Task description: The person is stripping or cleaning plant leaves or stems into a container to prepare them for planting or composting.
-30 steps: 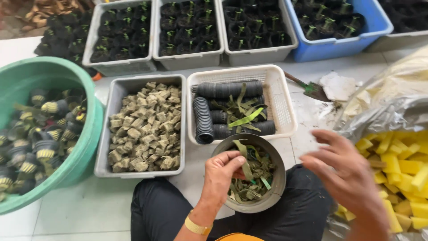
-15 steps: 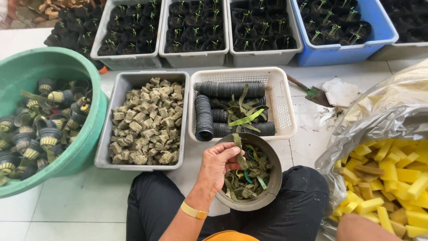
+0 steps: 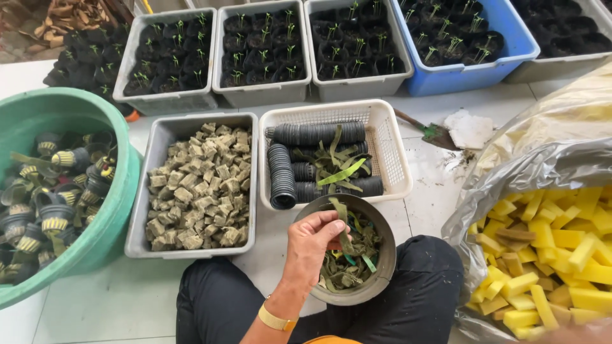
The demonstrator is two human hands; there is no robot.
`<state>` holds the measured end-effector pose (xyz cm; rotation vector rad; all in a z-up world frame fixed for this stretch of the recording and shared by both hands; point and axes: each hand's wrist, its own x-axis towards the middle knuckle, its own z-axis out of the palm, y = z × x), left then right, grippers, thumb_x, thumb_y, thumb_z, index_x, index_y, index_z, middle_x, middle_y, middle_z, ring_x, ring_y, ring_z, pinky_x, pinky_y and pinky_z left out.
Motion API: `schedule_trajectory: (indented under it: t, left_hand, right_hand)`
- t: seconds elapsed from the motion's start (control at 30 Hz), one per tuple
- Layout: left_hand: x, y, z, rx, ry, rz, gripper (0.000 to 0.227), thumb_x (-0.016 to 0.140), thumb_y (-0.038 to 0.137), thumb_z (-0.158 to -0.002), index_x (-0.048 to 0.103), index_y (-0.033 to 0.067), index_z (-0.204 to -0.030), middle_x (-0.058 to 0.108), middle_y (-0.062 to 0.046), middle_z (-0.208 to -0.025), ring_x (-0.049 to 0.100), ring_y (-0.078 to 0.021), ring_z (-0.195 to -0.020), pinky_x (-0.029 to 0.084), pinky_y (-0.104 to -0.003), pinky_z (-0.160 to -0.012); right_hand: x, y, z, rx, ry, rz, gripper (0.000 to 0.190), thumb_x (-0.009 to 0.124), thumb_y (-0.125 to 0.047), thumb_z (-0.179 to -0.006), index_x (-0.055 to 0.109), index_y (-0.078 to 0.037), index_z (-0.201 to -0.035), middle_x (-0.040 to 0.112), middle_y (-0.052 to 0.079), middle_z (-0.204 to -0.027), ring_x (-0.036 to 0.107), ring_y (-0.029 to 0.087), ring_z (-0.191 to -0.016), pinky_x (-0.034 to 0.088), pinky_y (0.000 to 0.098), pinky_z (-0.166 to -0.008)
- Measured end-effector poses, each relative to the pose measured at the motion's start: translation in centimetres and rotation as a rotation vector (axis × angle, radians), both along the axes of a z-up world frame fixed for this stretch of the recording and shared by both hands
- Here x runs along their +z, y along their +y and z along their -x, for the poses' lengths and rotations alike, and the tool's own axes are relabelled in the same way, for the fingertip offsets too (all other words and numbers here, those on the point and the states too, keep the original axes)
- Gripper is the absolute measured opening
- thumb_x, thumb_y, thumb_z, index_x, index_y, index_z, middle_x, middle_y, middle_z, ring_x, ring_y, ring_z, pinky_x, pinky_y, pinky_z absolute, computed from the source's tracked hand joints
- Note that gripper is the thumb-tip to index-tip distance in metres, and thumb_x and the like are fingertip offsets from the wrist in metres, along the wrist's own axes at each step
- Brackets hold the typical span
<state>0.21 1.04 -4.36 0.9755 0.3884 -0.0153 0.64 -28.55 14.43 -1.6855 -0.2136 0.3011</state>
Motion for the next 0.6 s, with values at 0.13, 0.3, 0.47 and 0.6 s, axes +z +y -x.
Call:
schedule_trajectory:
  t: [0.13,0.3,0.47,0.6]
  left_hand:
    - [0.9,-1.1,0.9,-0.083,-0.034,-0.093,0.021,0.071,0.006,-0.09,0.075,-0.006,-0.107,0.076,-0.006,-0.085,0.072,-0.0133,-0.07,0.06,-0.027,-0.064]
    - [0.5,-1.4,1.0,-0.081,-0.058,-0.286,0.017,0.074,0.007,-0.09,0.077,-0.0044,-0.102,0.073,-0.001,-0.081,0.064,-0.0061,-0.067,0.053,-0.022,-0.059]
    - [-0.4,-1.0,1.4,-0.148,-0.025,-0.387,0.014,0.074,0.008,-0.09,0.077,-0.0035,-0.097,0.07,0.0,-0.076,0.061,-0.0045,-0.063,0.052,-0.021,-0.056]
    - [-1.0,-1.0,1.3,-0.192,-0.039,-0.331,0.014,0.073,0.006,-0.09,0.076,-0.0041,-0.099,0.073,-0.002,-0.08,0.066,-0.0057,-0.068,0.053,-0.021,-0.059]
  right_hand:
    - [-14.2,9.3,-2.4,-0.091,0.038,-0.039,0.023,0.07,-0.012,-0.091,0.079,0.004,-0.104,0.077,0.007,-0.092,0.067,0.014,-0.08,0.054,0.0277,-0.073]
    - [-19.4,11.7,-1.9,-0.136,0.084,-0.146,0.02,0.074,-0.009,-0.089,0.078,0.003,-0.104,0.074,0.003,-0.087,0.063,0.008,-0.078,0.052,0.024,-0.071]
    - [-18.8,10.7,-3.5,-0.185,-0.071,0.011,0.019,0.071,-0.014,-0.093,0.08,0.002,-0.097,0.076,0.006,-0.085,0.065,0.008,-0.077,0.054,0.023,-0.07]
    - [-19.7,10.8,-5.1,-0.135,0.217,-0.127,0.026,0.068,-0.018,-0.093,0.081,0.004,-0.091,0.08,0.006,-0.087,0.066,0.011,-0.071,0.054,0.0254,-0.066]
